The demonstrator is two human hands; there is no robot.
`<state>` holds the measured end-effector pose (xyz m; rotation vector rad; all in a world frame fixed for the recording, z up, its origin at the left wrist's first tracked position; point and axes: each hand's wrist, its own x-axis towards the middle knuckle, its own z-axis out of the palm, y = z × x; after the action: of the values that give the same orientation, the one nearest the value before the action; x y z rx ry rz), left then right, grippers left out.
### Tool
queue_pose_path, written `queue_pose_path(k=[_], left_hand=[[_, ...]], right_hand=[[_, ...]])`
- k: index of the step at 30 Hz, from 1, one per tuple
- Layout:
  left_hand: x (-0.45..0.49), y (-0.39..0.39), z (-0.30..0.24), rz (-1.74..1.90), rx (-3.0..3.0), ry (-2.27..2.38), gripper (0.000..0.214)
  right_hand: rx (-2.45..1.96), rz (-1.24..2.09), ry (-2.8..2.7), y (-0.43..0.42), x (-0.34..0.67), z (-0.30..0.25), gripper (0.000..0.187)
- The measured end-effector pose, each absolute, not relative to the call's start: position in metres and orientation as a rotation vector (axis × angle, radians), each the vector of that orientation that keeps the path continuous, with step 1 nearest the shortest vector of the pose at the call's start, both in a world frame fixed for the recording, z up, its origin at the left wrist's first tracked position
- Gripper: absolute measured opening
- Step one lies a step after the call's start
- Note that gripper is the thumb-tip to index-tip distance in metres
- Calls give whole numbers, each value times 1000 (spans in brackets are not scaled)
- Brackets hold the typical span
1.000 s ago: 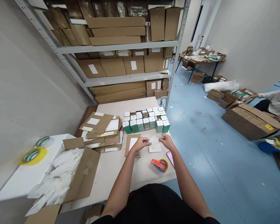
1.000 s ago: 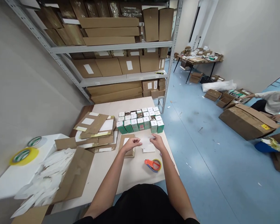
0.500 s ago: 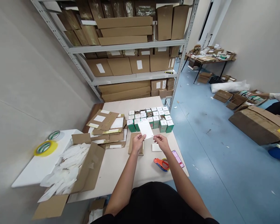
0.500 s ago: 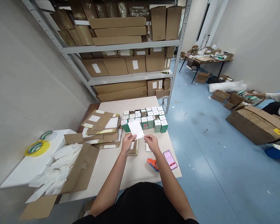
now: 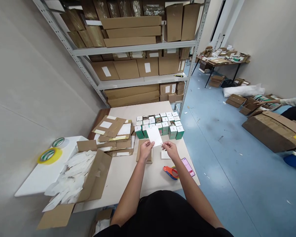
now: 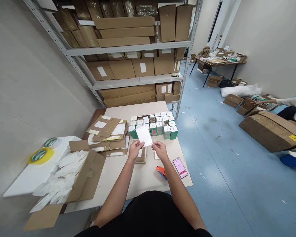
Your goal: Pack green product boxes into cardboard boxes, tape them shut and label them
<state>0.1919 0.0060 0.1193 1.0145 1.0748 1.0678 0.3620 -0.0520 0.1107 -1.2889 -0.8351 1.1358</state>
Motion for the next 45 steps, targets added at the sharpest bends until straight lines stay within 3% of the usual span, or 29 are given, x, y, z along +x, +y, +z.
queue_pose_path(k=[8,12,17,27,33,39,45], left_hand=[[189,3,117,1049,1421,1331,68],[194,-6,134,925,1665,1138,40],[194,-8,136,917,1573,1022,35],[186,-10,116,954,1172,976,76],[173,-19,125,1042,1299,1115,46],[154,-19,128,1200,1145,1314,42],[155,-34,138,1106,1264,1303,43]], right_hand=[[-1218,1123,-926,-53,359,108,26],[-1166,1080,-1013,-53,354,113,28],[-1122,996,-1115,-55,347,118,26],[-1091,1048,-1035,-54,345,111,22],[-1140,980,-1160,-59,337,123,15],[-1180,1035,-943,-66,332,115,21],[-1272,1095,-983,-57,312,116,34]])
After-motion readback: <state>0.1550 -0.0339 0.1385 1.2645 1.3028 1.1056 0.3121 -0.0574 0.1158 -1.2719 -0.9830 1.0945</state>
